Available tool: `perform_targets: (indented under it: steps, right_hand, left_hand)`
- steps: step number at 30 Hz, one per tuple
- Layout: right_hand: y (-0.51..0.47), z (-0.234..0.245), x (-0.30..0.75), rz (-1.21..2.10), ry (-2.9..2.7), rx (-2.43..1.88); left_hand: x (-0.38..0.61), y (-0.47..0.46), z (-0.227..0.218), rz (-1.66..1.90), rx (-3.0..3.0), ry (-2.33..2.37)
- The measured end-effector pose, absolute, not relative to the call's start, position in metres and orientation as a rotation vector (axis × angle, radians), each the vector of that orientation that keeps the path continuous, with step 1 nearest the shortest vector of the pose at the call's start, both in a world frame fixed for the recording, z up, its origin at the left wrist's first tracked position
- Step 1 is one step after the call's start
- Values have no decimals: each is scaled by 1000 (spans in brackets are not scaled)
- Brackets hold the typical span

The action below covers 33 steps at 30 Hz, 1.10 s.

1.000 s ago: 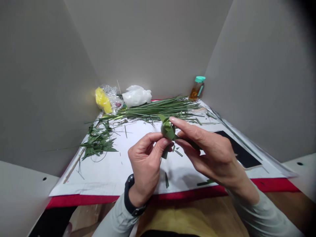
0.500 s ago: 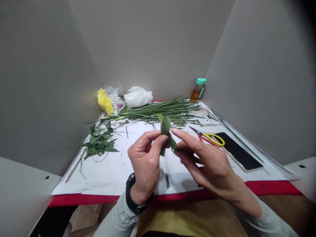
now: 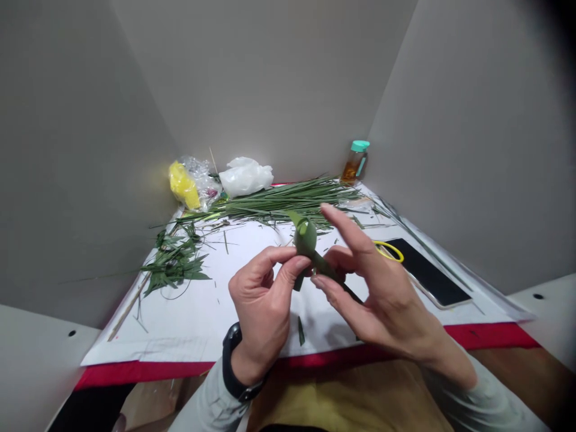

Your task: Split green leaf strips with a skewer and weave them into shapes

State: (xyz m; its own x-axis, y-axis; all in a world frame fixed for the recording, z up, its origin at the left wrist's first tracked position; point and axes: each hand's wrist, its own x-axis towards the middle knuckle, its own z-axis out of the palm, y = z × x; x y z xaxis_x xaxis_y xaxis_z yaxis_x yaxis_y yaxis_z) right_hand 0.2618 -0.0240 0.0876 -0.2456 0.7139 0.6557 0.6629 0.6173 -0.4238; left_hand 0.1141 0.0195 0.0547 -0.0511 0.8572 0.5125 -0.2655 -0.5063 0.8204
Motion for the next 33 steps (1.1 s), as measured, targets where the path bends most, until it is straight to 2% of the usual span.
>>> perform_targets:
  steps: [10, 18, 28, 33]
  right_hand:
    - [-28, 90, 256, 278, -1990, -1078]
    - [-28, 83, 254, 49, -2044, -1117]
    - [-35, 77, 250, 3, -1923, -1209]
    - [-35, 76, 247, 321, -1899, -1188]
  left_hand:
    - [113, 17, 52, 1764, 1385, 641]
    - [112, 17, 53, 1643, 1285, 658]
    - [118, 20, 54, 1631, 1174, 636]
    - [120, 18, 52, 1628, 1123, 640]
